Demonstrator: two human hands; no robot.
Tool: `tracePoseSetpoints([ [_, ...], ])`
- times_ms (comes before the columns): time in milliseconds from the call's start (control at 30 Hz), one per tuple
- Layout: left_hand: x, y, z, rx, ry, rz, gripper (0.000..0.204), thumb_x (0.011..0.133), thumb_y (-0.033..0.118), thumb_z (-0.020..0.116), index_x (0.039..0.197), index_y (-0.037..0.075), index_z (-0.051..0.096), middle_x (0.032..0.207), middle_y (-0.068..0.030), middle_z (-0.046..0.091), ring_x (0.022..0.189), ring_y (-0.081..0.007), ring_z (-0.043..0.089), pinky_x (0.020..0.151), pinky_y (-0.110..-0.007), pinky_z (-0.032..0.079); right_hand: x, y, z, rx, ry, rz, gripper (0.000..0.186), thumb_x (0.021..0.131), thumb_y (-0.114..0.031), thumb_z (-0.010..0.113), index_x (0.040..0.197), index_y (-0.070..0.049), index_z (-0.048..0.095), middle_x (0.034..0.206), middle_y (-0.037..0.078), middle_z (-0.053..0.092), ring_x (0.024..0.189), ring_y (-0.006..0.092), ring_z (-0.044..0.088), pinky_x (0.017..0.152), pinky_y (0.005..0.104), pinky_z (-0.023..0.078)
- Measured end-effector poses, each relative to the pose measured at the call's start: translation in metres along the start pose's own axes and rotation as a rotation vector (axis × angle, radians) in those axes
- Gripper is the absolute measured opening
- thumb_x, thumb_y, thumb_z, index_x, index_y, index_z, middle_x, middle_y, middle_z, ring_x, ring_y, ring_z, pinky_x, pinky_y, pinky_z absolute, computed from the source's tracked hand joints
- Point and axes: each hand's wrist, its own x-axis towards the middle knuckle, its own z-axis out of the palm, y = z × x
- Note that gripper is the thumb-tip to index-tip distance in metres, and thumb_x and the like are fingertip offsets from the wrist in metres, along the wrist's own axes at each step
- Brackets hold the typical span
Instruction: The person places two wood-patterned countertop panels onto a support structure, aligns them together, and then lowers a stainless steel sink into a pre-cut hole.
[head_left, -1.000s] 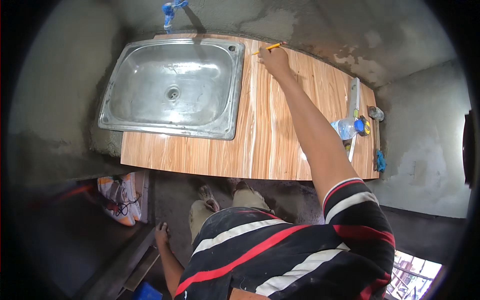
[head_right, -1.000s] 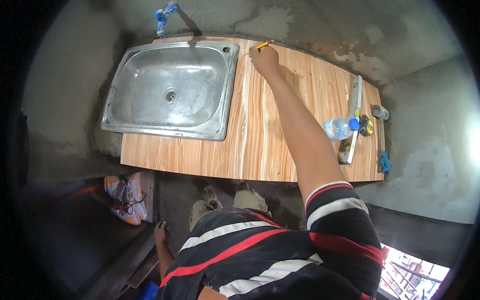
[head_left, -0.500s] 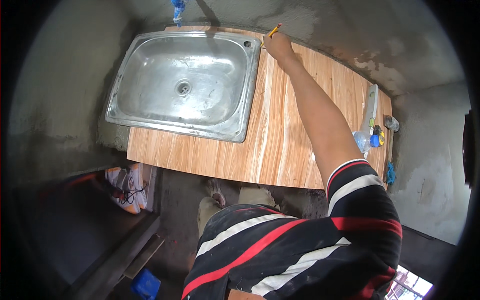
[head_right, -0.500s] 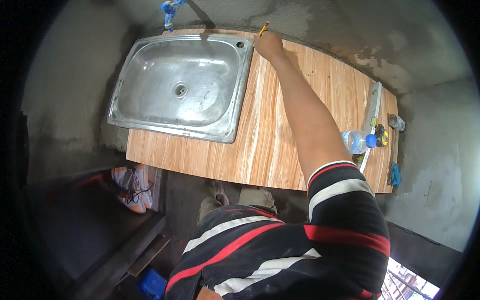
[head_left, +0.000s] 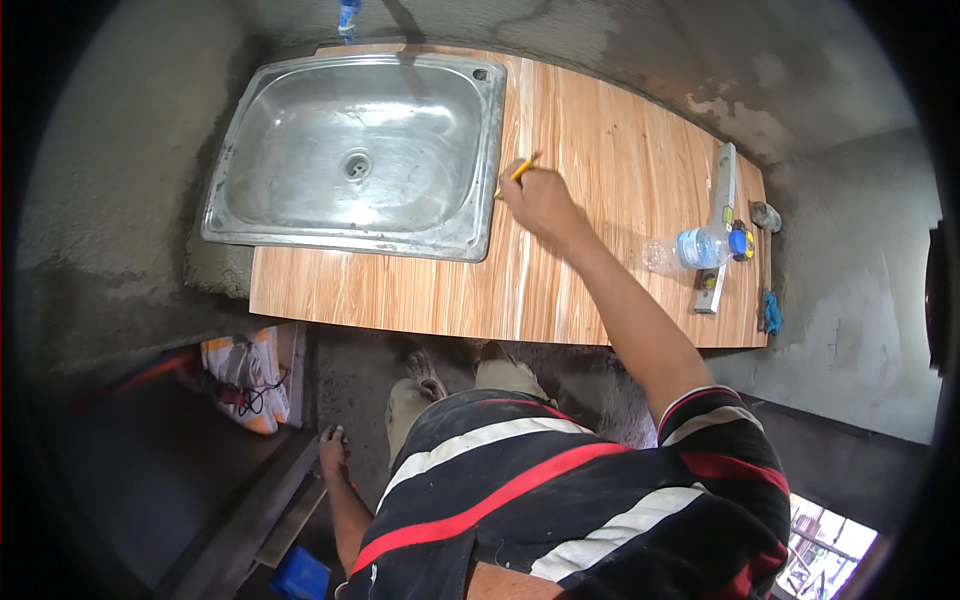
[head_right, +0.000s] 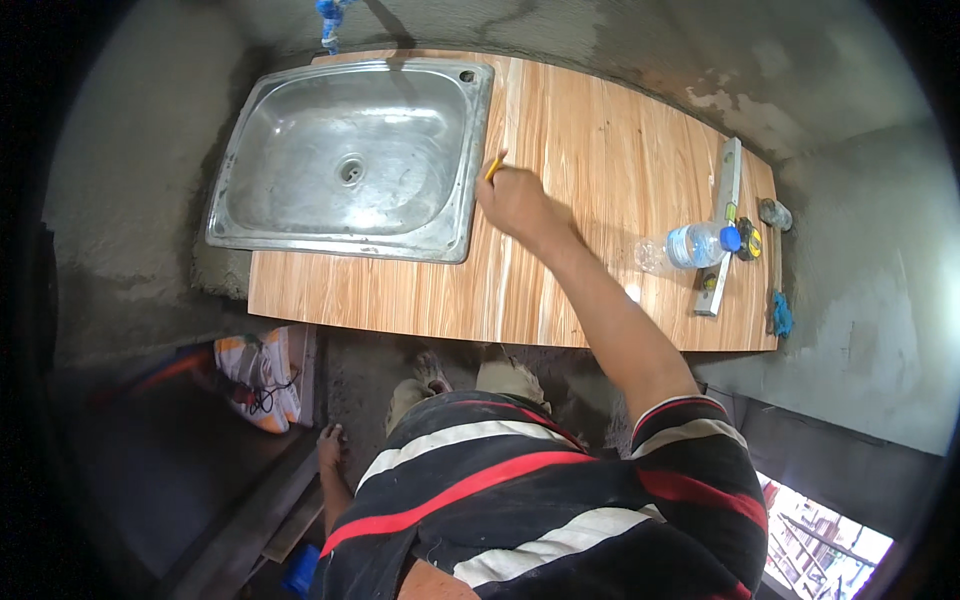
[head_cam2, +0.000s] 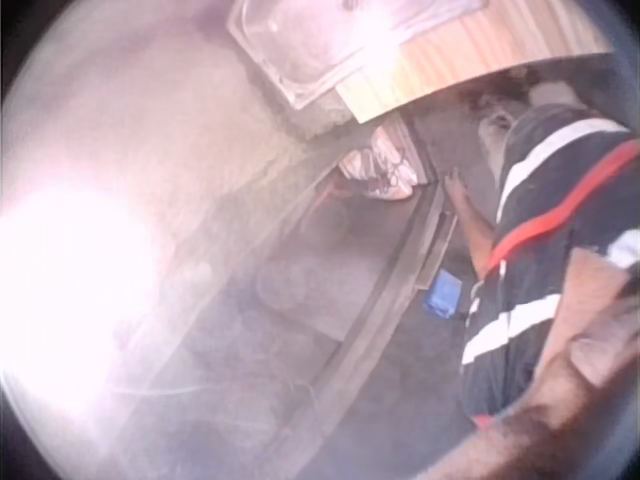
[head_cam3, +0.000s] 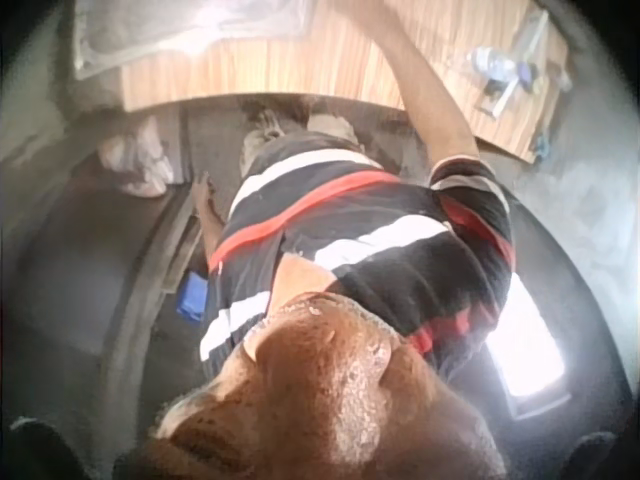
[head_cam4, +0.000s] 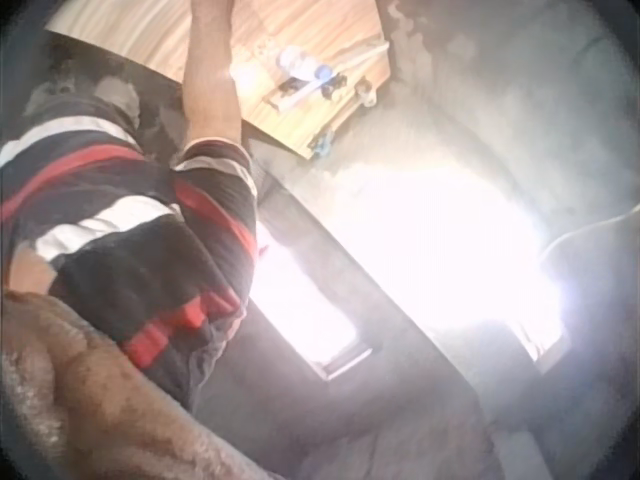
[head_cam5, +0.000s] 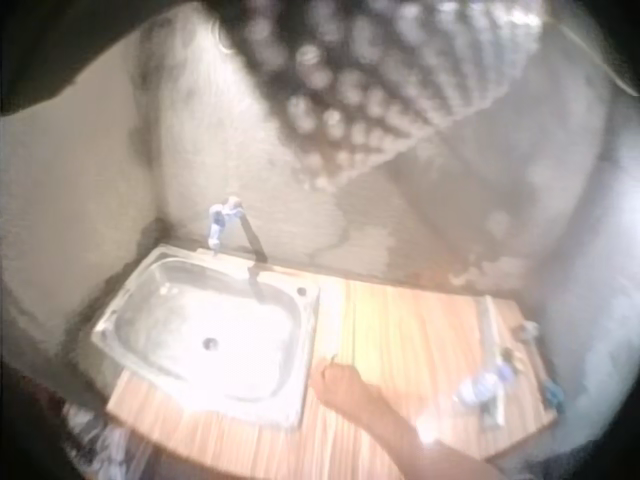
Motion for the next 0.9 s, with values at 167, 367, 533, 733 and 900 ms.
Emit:
tracePoseSetpoints([
  [167,0.025,0.0,-0.011,-0.012,-0.054,0.055,0.052,0.096,0.028,0.068,0.141,0.006,0.056,0.086,-0.0006,0.064,0.07,-0.0112,0.057,0.056,-0.028,0.042,-0.012,0.023,0.026,-0.239,0.195,-0.401,0.027,0.098,-0.01,0.044,0.093,0.012,0.06,0.063,0.022,0.06,0.058,0.0351,0.066,0.054,0.0443,0.057],
  [367,0.013,-0.029,0.002,0.103,-0.089,-0.019,0.053,0.094,0.028,0.07,0.139,0.003,0.057,0.098,-0.006,0.067,0.077,-0.0154,0.061,0.059,-0.03,0.046,0.058,0.031,-0.012,-0.147,0.168,-0.098,0.047,0.107,-0.031,0.035,0.091,0.005,0.061,0.074,0.026,0.065,0.066,0.0356,0.063,0.073,0.0472,0.053],
  [533,0.006,-0.074,-0.005,0.09,-0.084,-0.081,0.057,0.094,0.029,0.07,0.14,-0.001,0.055,0.106,-0.0101,0.068,0.08,-0.0191,0.063,0.062,-0.033,0.049,0.032,0.007,0.002,-0.05,0.14,-0.014,0.05,0.102,-0.032,0.044,0.081,0.006,0.067,0.078,0.029,0.067,0.075,0.0452,0.067,0.08,0.0498,0.055],
  [733,0.007,-0.081,-0.005,0.065,-0.045,-0.138,0.058,0.094,0.029,0.07,0.14,-0.001,0.054,0.099,-0.008,0.067,0.08,-0.0182,0.063,0.061,-0.034,0.048,-0.002,0.019,0.022,0.13,0.102,-0.043,0.04,0.105,-0.03,0.044,0.094,0.004,0.063,0.073,0.023,0.064,0.069,0.0325,0.064,0.073,0.0434,0.053],
  [900,0.022,-0.053,-0.013,0.042,-0.071,-0.091,0.055,0.094,0.027,0.07,0.14,0.001,0.054,0.088,-0.0032,0.065,0.072,-0.0138,0.059,0.056,-0.031,0.045,0.061,0.038,0.006,0.017,0.394,-0.103,0.046,0.102,-0.029,0.047,0.078,0.007,0.064,0.07,0.026,0.066,0.066,0.0426,0.067,0.069,0.0496,0.056],
])
